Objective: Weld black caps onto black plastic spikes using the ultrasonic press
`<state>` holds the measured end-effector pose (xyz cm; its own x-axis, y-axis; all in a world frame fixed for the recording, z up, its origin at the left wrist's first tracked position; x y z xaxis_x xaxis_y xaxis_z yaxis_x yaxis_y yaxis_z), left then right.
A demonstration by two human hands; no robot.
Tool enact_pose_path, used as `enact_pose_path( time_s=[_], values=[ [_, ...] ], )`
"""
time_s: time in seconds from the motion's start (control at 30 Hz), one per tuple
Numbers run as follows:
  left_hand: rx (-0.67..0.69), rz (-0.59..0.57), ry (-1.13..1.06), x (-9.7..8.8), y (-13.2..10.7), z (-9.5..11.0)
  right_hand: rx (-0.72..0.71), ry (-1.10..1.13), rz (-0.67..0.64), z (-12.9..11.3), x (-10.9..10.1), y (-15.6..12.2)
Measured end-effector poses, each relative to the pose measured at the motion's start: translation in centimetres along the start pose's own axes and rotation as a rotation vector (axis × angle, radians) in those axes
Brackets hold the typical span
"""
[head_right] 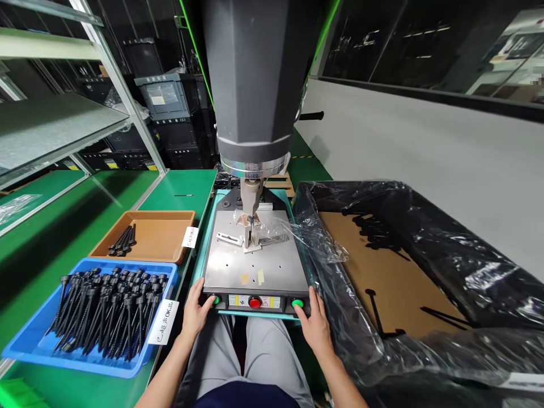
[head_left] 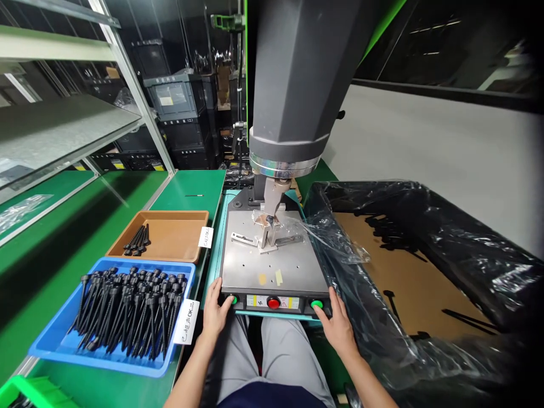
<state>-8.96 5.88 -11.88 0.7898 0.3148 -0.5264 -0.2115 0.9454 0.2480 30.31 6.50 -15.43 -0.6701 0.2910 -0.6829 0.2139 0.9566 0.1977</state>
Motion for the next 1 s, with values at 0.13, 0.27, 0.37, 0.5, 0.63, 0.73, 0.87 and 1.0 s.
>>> enact_pose_path(
  time_s=[0.13,0.27,0.37,0.5,0.63,0.73,0.87,1.0],
  values=[
    [0.003,-0.046,-0.026,-0.2,0.0,-0.8,0.01,-0.004,0.024,0.1,0.2,-0.2],
    [0.002,-0.056,-0.032,0.0,-0.1,-1.1,0.018,-0.005,0.069,0.4,0.6,-0.4],
    [-0.004,-0.038,-0.03,0.2,-0.3,-1.2,0.025,0.003,0.07,0.4,0.7,-0.4],
    [-0.006,-0.054,-0.032,0.2,-0.5,-1.1,0.024,0.021,0.053,0.3,0.6,-0.4],
    [-0.017,-0.045,-0.053,0.0,-0.5,-0.7,0.014,0.044,0.056,0.1,0.5,-0.3],
    [-0.056,0.0,-0.087,-0.2,-0.2,-0.1,0.02,0.054,0.064,0.1,0.5,-0.2],
    [-0.13,0.181,-0.125,-0.5,0.7,2.3,0.02,0.068,0.077,0.2,0.6,-0.1],
    [-0.047,0.235,-0.262,0.3,2.9,6.9,0.027,0.12,0.088,0.4,0.4,0.2]
  ],
)
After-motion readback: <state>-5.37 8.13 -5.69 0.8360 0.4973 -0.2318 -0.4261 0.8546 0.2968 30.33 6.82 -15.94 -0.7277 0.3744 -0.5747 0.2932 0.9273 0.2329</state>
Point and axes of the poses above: each hand's wrist, its own y-axis towards the middle knuckle, its own x-axis out of the palm, z = x × y, the point moved 3 cm from there along y, towards the middle knuckle, and after that the axes turned 1 degree about -y, right-handed, at the moved point
